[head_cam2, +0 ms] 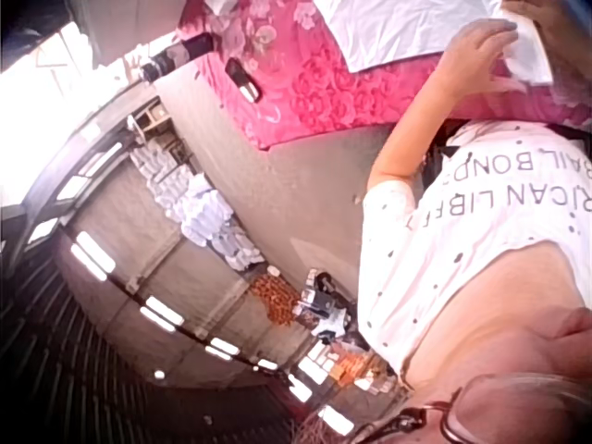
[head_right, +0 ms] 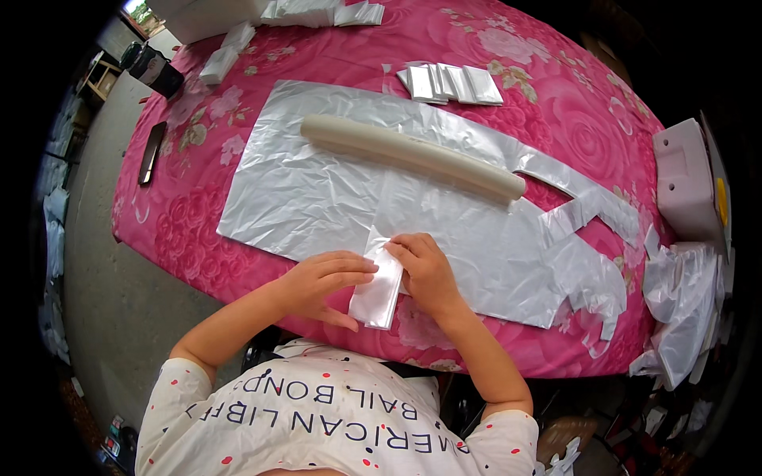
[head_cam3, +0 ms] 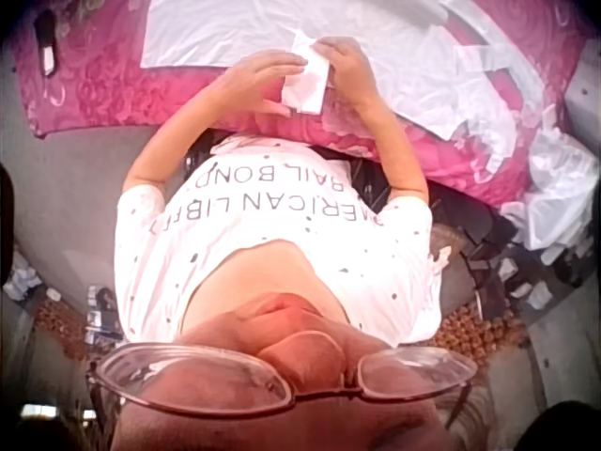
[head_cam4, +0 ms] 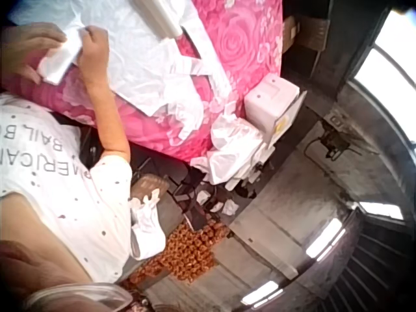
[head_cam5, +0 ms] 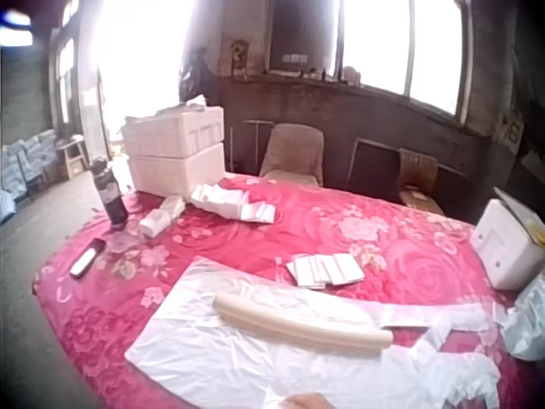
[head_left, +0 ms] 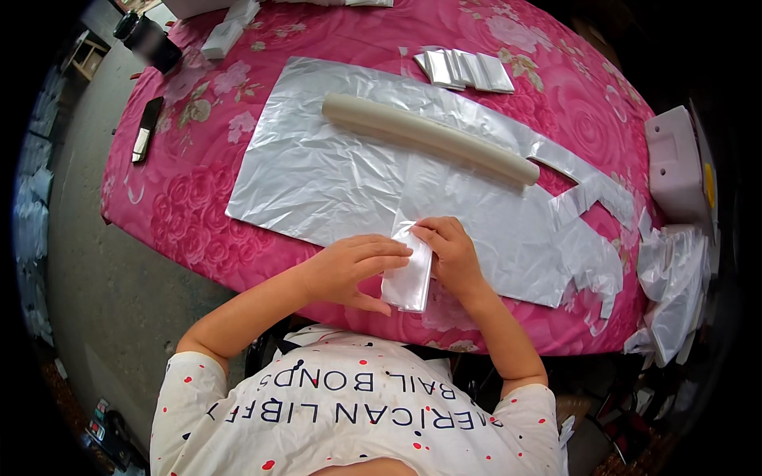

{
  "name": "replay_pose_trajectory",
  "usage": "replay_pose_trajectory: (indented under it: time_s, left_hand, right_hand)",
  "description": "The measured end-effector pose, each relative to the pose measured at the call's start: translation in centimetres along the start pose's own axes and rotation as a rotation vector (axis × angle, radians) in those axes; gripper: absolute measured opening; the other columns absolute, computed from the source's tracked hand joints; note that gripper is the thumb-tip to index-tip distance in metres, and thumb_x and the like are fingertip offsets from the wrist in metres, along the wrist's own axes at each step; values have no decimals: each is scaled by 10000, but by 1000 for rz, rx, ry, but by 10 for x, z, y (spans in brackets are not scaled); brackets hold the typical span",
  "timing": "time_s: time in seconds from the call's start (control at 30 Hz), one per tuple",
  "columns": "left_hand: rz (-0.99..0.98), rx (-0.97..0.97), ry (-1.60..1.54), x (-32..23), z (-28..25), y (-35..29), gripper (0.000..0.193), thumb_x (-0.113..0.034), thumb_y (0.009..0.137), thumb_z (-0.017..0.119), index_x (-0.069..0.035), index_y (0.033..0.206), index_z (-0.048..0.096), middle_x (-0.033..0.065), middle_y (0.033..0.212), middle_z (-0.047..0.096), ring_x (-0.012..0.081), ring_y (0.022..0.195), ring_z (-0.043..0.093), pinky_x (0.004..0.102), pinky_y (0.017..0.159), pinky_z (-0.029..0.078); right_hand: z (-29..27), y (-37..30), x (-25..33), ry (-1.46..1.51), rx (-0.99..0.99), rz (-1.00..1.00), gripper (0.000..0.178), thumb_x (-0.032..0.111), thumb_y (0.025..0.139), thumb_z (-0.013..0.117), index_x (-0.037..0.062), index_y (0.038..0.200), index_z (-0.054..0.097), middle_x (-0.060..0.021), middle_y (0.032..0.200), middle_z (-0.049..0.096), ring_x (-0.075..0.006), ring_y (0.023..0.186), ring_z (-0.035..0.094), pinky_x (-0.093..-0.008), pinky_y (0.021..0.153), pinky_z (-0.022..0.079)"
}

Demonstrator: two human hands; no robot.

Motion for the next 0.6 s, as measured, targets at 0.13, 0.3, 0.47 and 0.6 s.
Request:
replay_pose_trajectory:
  time_s: [0.13, 0.3, 0.47, 0.6]
  left_hand:
    - [-29, 221, 314, 18, 0, 12, 733, -260, 682, 712, -27, 1298, 388, 122, 1288, 465, 255, 1199, 439, 397, 1030, 327]
    - [-64, 67, 347, 37, 12, 12, 581, -179, 717, 644, -12, 1237, 445, 128, 1145, 567, 280, 1061, 538, 395, 955, 388]
    - [-455, -71, 44, 39, 5, 27, 427, -175, 807, 577, 20, 1177, 490, 123, 1029, 626, 305, 940, 581, 403, 854, 436]
    - [-677, -232, -145, 38, -3, 39, 479, -183, 858, 534, 25, 1269, 405, 168, 1167, 545, 340, 1071, 507, 403, 916, 399]
  right_hand:
    - [0, 1, 3, -2, -69, 39, 298, -47, 652, 610, 29, 938, 643, -90, 957, 608, -274, 904, 558, -348, 759, 477]
    - [-3, -2, 3, -67, -77, 84, 280, -34, 666, 622, 44, 934, 653, -76, 921, 616, -247, 859, 571, -339, 729, 480]
    - [-10, 1, -13, 79, -141, 306, 155, -4, 738, 617, 23, 886, 657, -107, 746, 627, -238, 648, 586, -325, 615, 471]
    - [-9, 12, -24, 161, -111, 638, 181, 148, 826, 591, -24, 803, 642, -147, 600, 589, -211, 512, 575, -309, 515, 430]
Point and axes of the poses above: each hand's wrist, its own y-axis towards the middle knuckle, its own z-axis out of the palm, x = y × z, the point moved 4 cm from there along y, towards the middle knuckle
